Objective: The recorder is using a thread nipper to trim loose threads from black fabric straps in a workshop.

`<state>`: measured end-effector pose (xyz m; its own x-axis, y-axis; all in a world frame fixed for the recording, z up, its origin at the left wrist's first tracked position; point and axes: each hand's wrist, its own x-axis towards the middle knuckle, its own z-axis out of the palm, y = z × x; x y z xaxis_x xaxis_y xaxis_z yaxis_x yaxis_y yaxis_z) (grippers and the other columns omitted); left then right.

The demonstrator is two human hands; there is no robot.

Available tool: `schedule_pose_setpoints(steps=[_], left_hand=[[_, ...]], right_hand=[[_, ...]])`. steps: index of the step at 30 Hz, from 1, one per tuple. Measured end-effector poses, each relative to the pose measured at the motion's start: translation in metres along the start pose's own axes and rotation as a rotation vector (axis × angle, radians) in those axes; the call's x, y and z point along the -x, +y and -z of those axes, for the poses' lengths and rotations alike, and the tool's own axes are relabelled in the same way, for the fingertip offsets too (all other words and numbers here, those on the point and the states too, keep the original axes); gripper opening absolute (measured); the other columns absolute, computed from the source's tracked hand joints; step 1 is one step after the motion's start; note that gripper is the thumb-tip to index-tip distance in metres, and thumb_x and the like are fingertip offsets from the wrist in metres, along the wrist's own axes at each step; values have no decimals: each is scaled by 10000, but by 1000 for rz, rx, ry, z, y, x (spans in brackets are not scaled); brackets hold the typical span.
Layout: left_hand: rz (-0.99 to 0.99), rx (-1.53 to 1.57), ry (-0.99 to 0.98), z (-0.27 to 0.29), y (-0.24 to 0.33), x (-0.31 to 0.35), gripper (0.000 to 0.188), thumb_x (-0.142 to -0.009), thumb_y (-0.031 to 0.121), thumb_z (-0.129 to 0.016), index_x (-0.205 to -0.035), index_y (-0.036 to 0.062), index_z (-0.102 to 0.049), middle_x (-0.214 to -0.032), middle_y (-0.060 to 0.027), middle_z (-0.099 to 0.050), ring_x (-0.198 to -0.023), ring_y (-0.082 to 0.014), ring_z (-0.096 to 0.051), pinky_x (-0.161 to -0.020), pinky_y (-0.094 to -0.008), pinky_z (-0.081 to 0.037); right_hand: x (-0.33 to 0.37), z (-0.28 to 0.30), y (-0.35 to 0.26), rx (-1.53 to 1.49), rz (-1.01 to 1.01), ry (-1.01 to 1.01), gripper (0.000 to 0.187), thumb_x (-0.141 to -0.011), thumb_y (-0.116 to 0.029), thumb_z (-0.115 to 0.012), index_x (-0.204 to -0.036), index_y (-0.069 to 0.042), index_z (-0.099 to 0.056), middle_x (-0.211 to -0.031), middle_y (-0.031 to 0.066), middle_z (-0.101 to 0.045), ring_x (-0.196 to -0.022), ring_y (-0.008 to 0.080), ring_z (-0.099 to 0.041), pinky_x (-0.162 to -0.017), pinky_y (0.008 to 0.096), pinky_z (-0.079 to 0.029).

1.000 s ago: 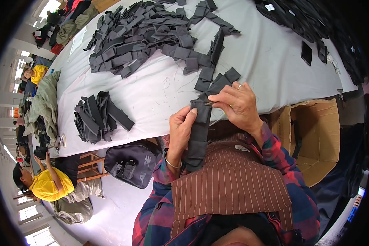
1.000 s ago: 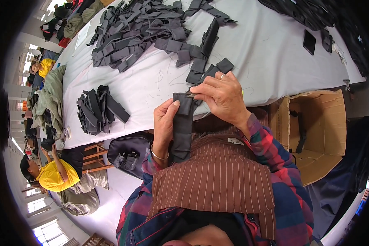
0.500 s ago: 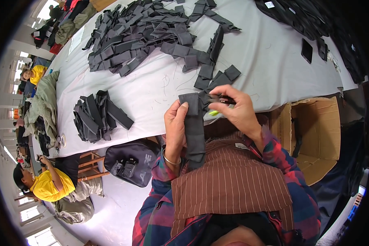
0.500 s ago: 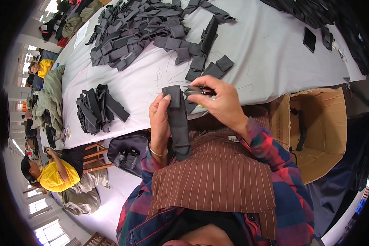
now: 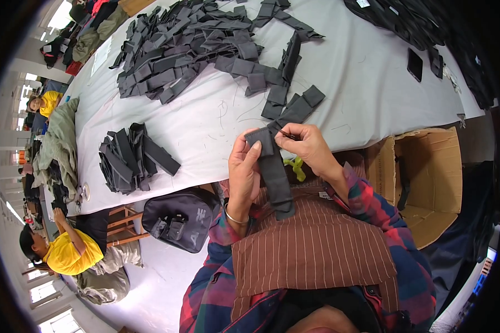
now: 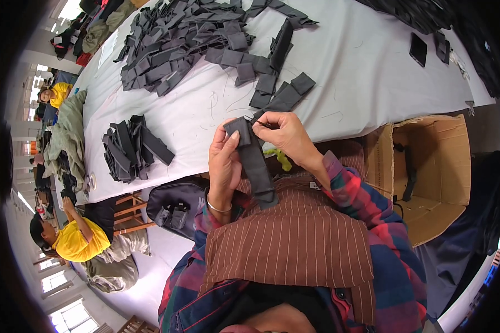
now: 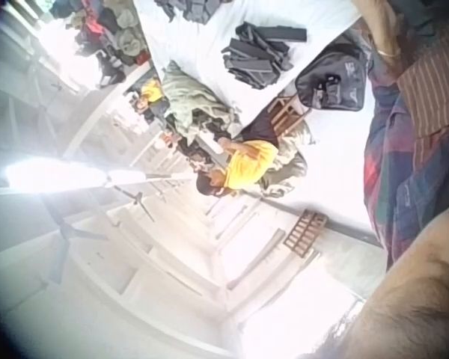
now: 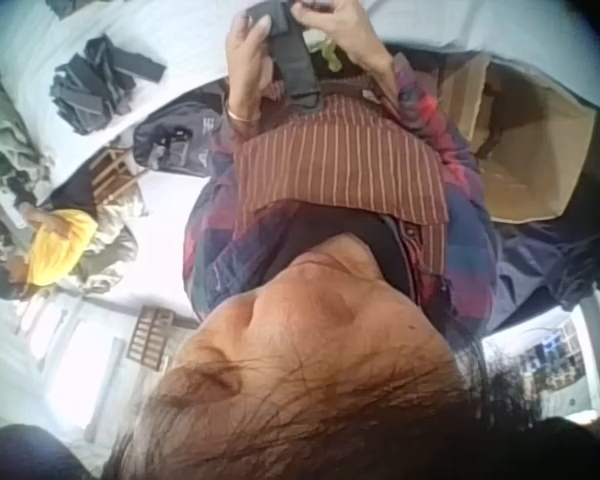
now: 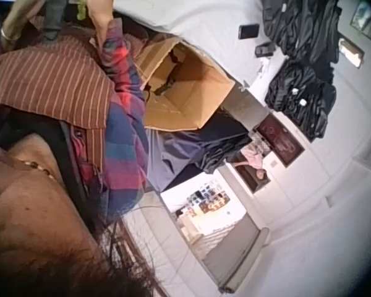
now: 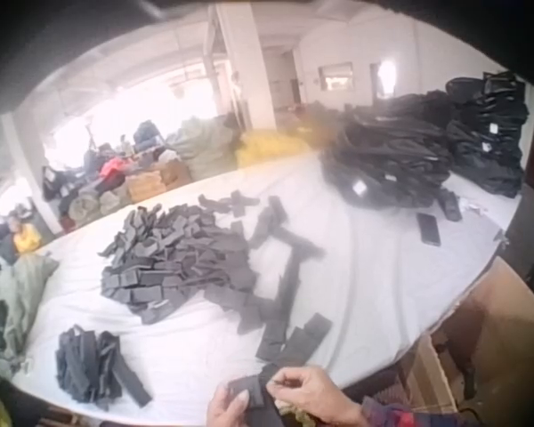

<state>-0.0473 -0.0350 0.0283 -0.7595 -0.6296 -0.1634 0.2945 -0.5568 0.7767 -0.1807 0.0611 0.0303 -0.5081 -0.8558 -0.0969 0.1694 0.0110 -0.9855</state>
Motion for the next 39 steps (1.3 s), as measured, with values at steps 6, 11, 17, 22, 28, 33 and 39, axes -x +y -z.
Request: schedule_pose_setpoints(steps=[6,11,17,22,28,33,39], left_hand=[[93,-35,17,22,-4,13,284,-921,61,-561,-1202,36,-525,-1072,-20,-595,-970,-79,-551,-848,-231,-444],[100,-75,95,26,-1,18,274,-916,59,-567,-1189,41,-547,-1041,-1,-594,-924,-61,-539,-825,-212,-433],[136,-131,58,41,-5,24,221,-903,46,-576,-1123,55,-596,-933,29,-570,-806,-38,-485,-800,-190,-420],[160,-147,55,37,-1,28,179,-900,32,-566,-1074,63,-595,-910,17,-568,-828,-48,-498,-809,-206,-432],[175,-18,52,27,3,34,90,-923,98,-561,-987,36,-567,-891,-13,-569,-828,-95,-556,-801,-257,-471],[225,-260,92,42,-8,38,153,-958,212,-547,-934,62,-561,-862,25,-546,-783,-67,-526,-730,-260,-459],[192,-181,108,41,-10,38,197,-966,273,-532,-939,78,-548,-882,1,-581,-777,-85,-548,-726,-271,-478]], right_hand=[[-1,1,0,-122,-148,-69,90,-877,-96,-619,-874,-11,-648,-770,-64,-568,-718,10,-468,-641,187,-379],[4,-7,12,-126,-74,-62,141,-896,-130,-623,-935,-1,-662,-801,-62,-580,-730,10,-482,-658,182,-399],[2,-5,22,-26,-165,-154,181,-892,-142,-635,-958,23,-669,-822,-37,-615,-748,24,-520,-670,189,-430],[-2,-2,25,62,-108,-164,170,-889,-143,-644,-937,19,-666,-771,-49,-584,-714,14,-500,-620,194,-417],[0,-6,15,206,-144,-82,158,-892,-138,-634,-942,8,-668,-725,-41,-583,-636,23,-484,-562,201,-410],[15,-10,12,85,-50,-42,123,-881,-115,-642,-891,6,-654,-763,-38,-573,-684,20,-493,-603,195,-416],[28,-5,29,318,266,-62,95,-782,11,-673,-870,-9,-642,-807,21,-581,-724,116,-567,-652,243,-448]])
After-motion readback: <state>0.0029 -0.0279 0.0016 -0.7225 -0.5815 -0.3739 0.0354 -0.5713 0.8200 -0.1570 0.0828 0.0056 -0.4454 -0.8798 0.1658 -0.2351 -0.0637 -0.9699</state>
